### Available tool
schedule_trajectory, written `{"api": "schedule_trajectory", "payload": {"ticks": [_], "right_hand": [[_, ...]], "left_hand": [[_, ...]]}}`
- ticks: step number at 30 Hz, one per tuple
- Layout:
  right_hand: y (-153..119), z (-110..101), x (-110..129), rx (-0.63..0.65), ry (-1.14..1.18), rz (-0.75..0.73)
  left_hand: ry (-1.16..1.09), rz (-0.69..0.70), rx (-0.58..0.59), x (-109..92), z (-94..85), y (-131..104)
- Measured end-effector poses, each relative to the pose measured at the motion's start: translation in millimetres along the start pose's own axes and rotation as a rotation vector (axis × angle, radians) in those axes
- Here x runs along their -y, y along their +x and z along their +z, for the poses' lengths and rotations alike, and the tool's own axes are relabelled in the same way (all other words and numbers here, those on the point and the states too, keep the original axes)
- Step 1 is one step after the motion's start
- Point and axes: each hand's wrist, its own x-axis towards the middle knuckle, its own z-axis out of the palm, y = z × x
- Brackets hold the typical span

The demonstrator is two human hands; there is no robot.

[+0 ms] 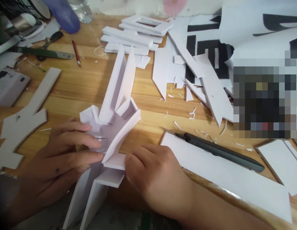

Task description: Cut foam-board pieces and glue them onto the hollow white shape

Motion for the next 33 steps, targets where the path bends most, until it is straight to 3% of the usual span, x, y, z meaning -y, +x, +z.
{"api": "schedule_trajectory", "payload": {"ticks": [7, 11, 15, 24, 29, 33], "right_hand": [[1.5, -22.8, -15.2, -0.013, 0.249, 0.126], [2.4, -31.2, -18.8, 0.003, 0.192, 0.135], [3.5, -26.5, -16.4, -0.031, 0.097, 0.151], [2.9, -27.0, -15.4, -0.207, 0.062, 0.176], [-11.1, -36.8, 8.5, -0.184, -0.145, 0.088], [-42.3, -35.1, 23.8, -0.144, -0.279, 0.007]], "left_hand": [[0.003, 0.008, -0.058, -0.1, 4.0, -0.1], [-0.01, 0.033, -0.088, 3.0, 6.3, -2.0], [-0.029, 0.07, -0.128, 5.2, 8.0, -3.2], [0.05, 0.068, -0.321, -4.1, 8.2, -15.7], [0.104, -0.069, -0.303, 1.7, 7.3, -35.2], [-0.03, -0.236, -0.26, 16.9, 12.7, -49.1]]}}
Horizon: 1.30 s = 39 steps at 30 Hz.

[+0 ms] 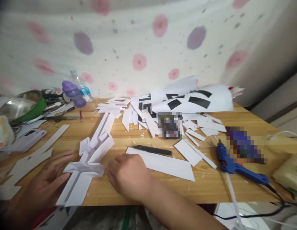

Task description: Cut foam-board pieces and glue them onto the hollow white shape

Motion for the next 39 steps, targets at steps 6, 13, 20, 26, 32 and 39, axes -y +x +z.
{"api": "schedule_trajectory", "payload": {"ticks": [6, 13, 20, 26, 32, 39], "right_hand": [[-57.7, 5.4, -4.9, -0.139, 0.016, 0.101], [-80.8, 13.5, -9.3, -0.3, 0.066, 0.094], [-81.1, 14.5, -14.7, -0.33, 0.102, 0.053], [-82.6, 14.7, -15.0, -0.349, 0.126, 0.032], [-83.5, 16.3, -15.2, -0.346, 0.125, 0.027], [-82.3, 14.3, -15.4, -0.335, 0.156, 0.034]], "left_hand": [[-0.223, -0.249, 0.118, 16.7, 6.2, -1.0], [-0.213, -0.248, 0.113, 2.5, 1.6, 8.7], [-0.177, -0.372, 0.174, -8.7, 0.7, 17.2], [-0.118, -0.339, 0.227, -7.8, 1.3, 21.5], [-0.075, -0.339, 0.294, -6.9, -2.0, 22.8], [0.059, -0.243, 0.366, -4.2, -6.7, 25.3]]}}
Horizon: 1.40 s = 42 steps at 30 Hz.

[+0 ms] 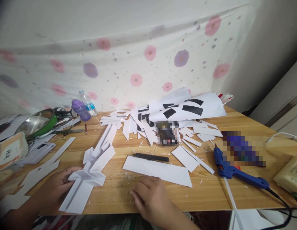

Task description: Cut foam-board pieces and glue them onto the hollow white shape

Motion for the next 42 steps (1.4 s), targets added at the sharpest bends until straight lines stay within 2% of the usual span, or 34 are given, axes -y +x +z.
{"api": "schedule_trajectory", "payload": {"ticks": [5, 10, 23, 26, 31, 37, 42], "right_hand": [[0.9, 0.4, -1.7, 0.024, 0.002, 0.011], [0.0, 0.7, -1.1, 0.029, 0.012, 0.015], [0.3, -0.8, 1.5, 0.043, -0.037, 0.011], [0.8, -1.9, 1.8, 0.079, -0.035, 0.03], [2.2, -3.1, 2.5, 0.084, -0.043, 0.023], [-0.4, -2.9, 4.2, 0.1, -0.077, 0.079], [0.2, 0.1, 4.1, 0.087, -0.087, 0.036]], "left_hand": [[0.077, 0.003, -0.039, 3.6, -5.4, -2.6], [0.061, -0.006, -0.115, 7.6, -8.8, -1.5], [-0.21, -0.019, -0.03, -1.6, -2.9, 31.3], [-0.232, 0.006, -0.026, -3.9, -4.3, 39.1], [-0.239, 0.02, 0.079, -4.0, -5.5, 51.5], [-0.223, 0.047, 0.068, -1.4, -3.3, 59.1], [-0.259, 0.052, 0.086, 5.6, -2.9, 59.3]]}}
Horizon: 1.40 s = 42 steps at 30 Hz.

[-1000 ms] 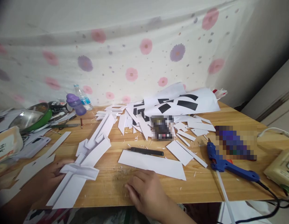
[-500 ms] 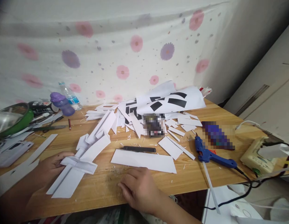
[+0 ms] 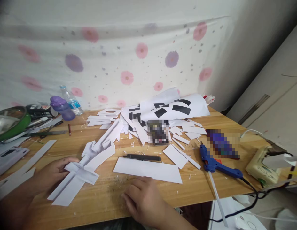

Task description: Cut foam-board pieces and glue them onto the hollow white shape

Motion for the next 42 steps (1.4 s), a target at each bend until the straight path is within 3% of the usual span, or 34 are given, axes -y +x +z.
{"api": "schedule_trajectory", "payload": {"ticks": [7, 11, 16, 27, 33, 37, 42], "right_hand": [[-1.8, -14.1, -13.6, -0.067, -0.126, 0.031], [-7.8, -28.0, -35.6, -0.001, -0.287, 0.169], [-16.4, -31.5, -49.8, 0.113, -0.373, 0.233], [-8.0, -35.3, -38.3, 0.187, -0.373, 0.337], [-4.1, -39.3, -34.8, 0.206, -0.263, 0.36], [-6.4, -41.4, -32.7, 0.201, -0.216, 0.351], [-8.2, -39.1, -31.9, 0.187, -0.229, 0.272]], "left_hand": [[-0.128, -0.017, 0.022, 1.3, -1.5, -4.9], [-0.166, -0.034, 0.008, -1.2, -3.4, -8.0], [-0.197, -0.047, -0.007, -1.2, -4.3, -7.2], [-0.206, -0.081, 0.035, 13.1, -3.6, -2.5], [-0.131, -0.086, 0.03, -1.0, -4.4, -4.0], [-0.133, -0.085, 0.032, -2.8, -6.0, -4.5], [-0.133, -0.062, 0.046, 11.4, -7.8, -1.5]]}}
